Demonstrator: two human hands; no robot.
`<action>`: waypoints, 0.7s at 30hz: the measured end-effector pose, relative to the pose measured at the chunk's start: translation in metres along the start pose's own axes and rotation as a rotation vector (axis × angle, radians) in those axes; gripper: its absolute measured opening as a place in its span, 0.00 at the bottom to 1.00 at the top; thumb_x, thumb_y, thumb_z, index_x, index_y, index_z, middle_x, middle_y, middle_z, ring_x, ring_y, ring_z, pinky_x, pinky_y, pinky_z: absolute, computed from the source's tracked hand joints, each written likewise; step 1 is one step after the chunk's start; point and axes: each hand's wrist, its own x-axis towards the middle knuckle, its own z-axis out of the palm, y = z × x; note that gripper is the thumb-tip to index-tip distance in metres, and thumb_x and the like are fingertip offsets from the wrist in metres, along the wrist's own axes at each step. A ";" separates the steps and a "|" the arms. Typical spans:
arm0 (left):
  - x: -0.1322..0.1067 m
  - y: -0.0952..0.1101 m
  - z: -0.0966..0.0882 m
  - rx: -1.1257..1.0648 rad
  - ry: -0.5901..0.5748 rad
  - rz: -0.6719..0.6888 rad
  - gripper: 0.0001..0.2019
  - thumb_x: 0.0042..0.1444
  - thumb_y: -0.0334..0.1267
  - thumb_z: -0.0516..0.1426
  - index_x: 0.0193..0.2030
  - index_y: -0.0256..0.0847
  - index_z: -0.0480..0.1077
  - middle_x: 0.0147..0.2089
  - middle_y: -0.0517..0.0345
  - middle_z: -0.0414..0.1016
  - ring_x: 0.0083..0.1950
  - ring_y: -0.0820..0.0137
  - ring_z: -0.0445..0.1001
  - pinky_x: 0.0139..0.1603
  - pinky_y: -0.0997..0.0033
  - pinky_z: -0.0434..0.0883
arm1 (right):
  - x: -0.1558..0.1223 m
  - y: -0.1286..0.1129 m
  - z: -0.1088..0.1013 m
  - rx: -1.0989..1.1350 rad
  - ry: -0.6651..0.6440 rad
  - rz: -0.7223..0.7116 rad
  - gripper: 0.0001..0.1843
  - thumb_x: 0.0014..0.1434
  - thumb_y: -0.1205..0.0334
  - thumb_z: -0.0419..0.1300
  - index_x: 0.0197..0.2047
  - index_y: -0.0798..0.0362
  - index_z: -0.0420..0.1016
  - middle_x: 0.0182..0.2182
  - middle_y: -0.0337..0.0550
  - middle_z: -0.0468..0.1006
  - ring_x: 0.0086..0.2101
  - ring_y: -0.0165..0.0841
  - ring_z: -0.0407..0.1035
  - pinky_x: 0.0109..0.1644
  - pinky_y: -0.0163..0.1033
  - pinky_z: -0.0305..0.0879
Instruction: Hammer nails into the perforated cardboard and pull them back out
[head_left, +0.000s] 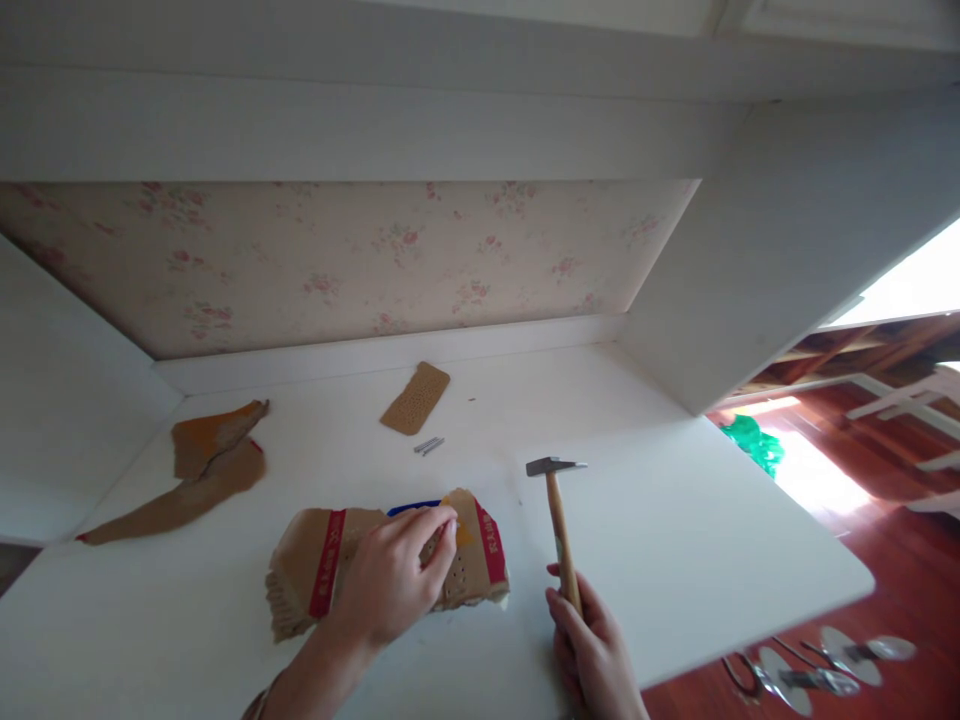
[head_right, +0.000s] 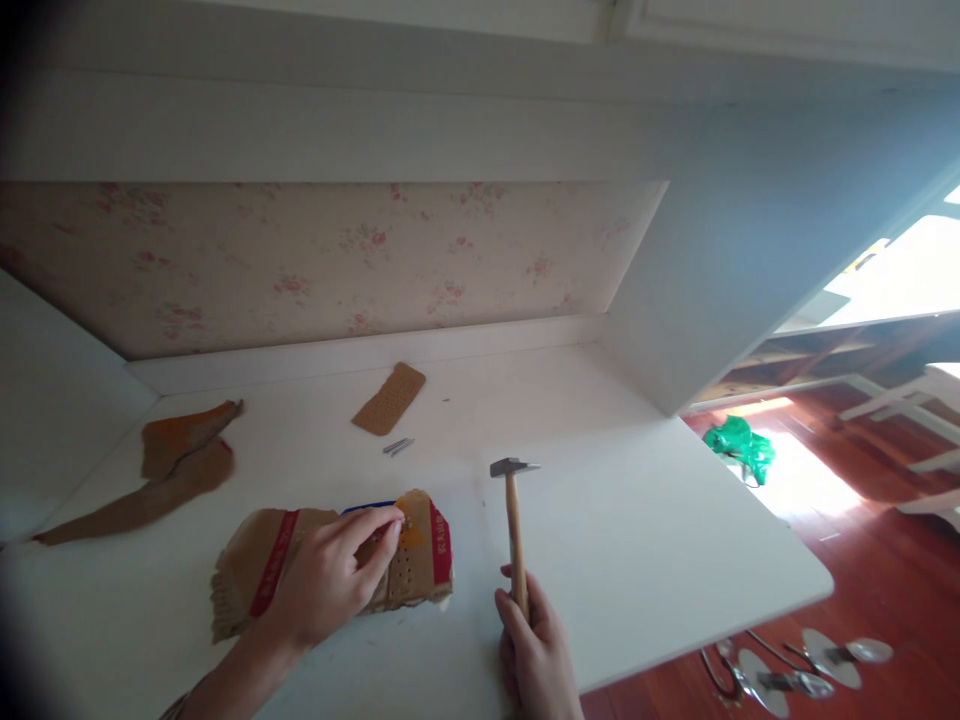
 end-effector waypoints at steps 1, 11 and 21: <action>0.000 0.000 0.001 0.008 0.007 0.016 0.07 0.65 0.33 0.53 0.45 0.44 0.72 0.40 0.59 0.82 0.39 0.69 0.82 0.43 0.71 0.78 | 0.000 0.000 0.000 0.000 -0.004 0.002 0.39 0.49 0.34 0.65 0.53 0.55 0.69 0.12 0.20 0.52 0.12 0.21 0.43 0.12 0.26 0.42; -0.001 -0.011 0.007 -0.049 0.030 0.036 0.05 0.65 0.35 0.56 0.45 0.43 0.73 0.40 0.58 0.83 0.36 0.70 0.83 0.43 0.73 0.79 | -0.002 -0.004 0.001 -0.011 -0.006 0.015 0.36 0.50 0.37 0.65 0.53 0.54 0.69 0.12 0.21 0.53 0.12 0.21 0.43 0.13 0.26 0.41; -0.001 -0.012 0.011 -0.341 -0.031 -0.233 0.04 0.62 0.37 0.59 0.43 0.45 0.74 0.39 0.63 0.84 0.37 0.71 0.84 0.44 0.76 0.80 | -0.003 -0.005 -0.001 -0.049 -0.004 0.007 0.34 0.52 0.39 0.64 0.54 0.54 0.68 0.12 0.21 0.55 0.12 0.21 0.44 0.12 0.26 0.43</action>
